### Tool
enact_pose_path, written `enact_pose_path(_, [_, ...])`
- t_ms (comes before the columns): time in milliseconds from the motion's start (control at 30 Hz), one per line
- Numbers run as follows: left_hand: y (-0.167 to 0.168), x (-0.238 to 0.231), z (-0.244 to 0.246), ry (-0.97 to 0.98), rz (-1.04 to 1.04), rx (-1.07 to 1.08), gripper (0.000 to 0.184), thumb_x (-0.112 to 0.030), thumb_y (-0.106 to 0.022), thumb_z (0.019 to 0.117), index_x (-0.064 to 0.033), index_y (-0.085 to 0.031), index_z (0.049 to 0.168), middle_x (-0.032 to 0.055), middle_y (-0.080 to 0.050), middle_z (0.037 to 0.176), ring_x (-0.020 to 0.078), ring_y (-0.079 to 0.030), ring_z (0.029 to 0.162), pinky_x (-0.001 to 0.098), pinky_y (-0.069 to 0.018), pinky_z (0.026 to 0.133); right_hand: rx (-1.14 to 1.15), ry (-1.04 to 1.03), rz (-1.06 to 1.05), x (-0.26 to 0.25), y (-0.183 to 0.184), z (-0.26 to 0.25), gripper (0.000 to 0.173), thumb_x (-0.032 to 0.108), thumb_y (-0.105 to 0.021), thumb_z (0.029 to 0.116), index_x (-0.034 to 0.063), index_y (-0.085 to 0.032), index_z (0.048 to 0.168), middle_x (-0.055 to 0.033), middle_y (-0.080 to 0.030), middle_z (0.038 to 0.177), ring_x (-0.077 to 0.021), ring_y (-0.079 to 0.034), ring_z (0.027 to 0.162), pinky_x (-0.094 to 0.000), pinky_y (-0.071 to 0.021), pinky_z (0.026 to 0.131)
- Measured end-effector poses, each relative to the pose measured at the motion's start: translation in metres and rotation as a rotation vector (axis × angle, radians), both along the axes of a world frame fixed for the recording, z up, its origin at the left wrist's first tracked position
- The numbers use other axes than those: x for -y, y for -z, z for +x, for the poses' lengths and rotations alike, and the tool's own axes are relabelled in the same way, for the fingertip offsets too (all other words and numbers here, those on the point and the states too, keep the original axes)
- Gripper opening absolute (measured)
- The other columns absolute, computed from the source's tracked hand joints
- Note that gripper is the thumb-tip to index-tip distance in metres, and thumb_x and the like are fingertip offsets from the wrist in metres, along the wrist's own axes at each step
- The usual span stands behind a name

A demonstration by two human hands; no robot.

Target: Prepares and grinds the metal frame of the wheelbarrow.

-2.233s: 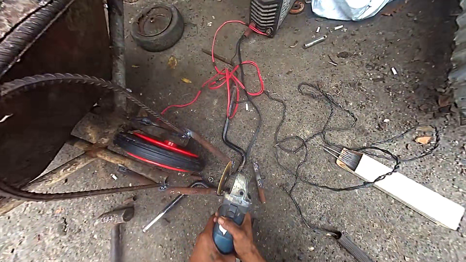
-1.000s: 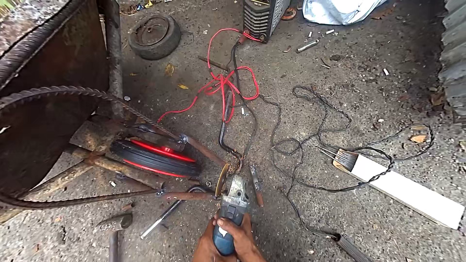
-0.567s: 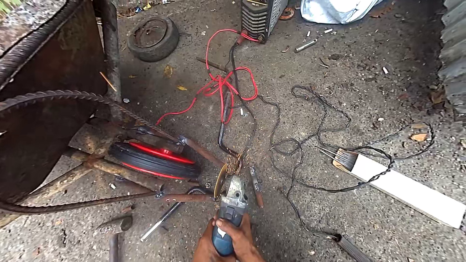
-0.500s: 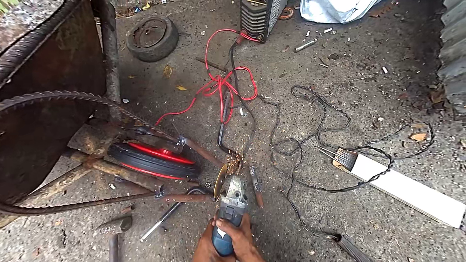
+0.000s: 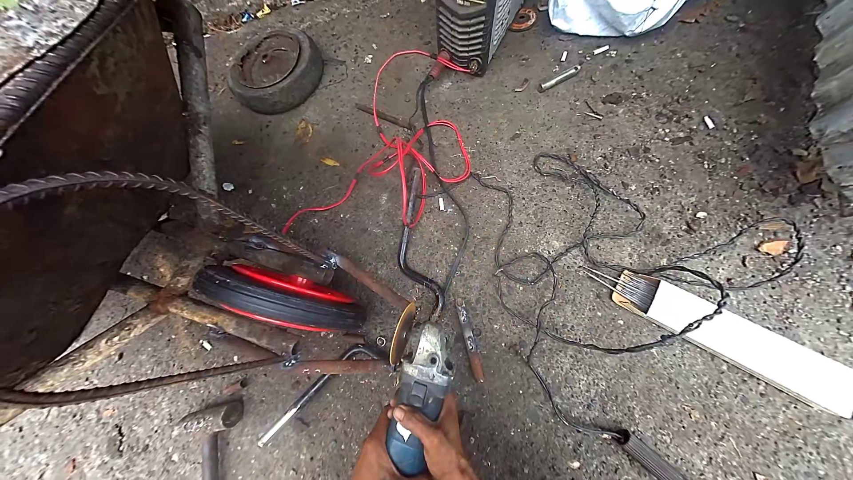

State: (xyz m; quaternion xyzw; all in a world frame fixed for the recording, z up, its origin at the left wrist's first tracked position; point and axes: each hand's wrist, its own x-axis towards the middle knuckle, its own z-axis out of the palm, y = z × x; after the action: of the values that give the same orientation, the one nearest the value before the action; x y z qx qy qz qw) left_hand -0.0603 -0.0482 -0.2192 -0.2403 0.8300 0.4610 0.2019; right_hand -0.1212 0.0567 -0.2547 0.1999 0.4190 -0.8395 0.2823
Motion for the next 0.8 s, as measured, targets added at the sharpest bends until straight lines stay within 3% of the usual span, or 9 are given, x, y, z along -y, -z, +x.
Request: enact_pose_path(800, [0.009, 0.001, 0.0, -0.009, 0.013, -0.008, 0.091, -0.028, -0.094, 0.0519, 0.0014, -0.056, 0.128, 0.0067, -0.073, 0.104, 0.0104, -0.071, 0.095, 0.033, -0.0588, 0.09, -0.001, -0.004, 0.01, 0.0, 0.007, -0.001, 0.064, 0.009, -0.081, 0.0712, -0.0081, -0.048, 0.123, -0.0189, -0.072, 0.095, -0.0247, -0.074, 0.085, -0.0393, -0.0631, 0.083])
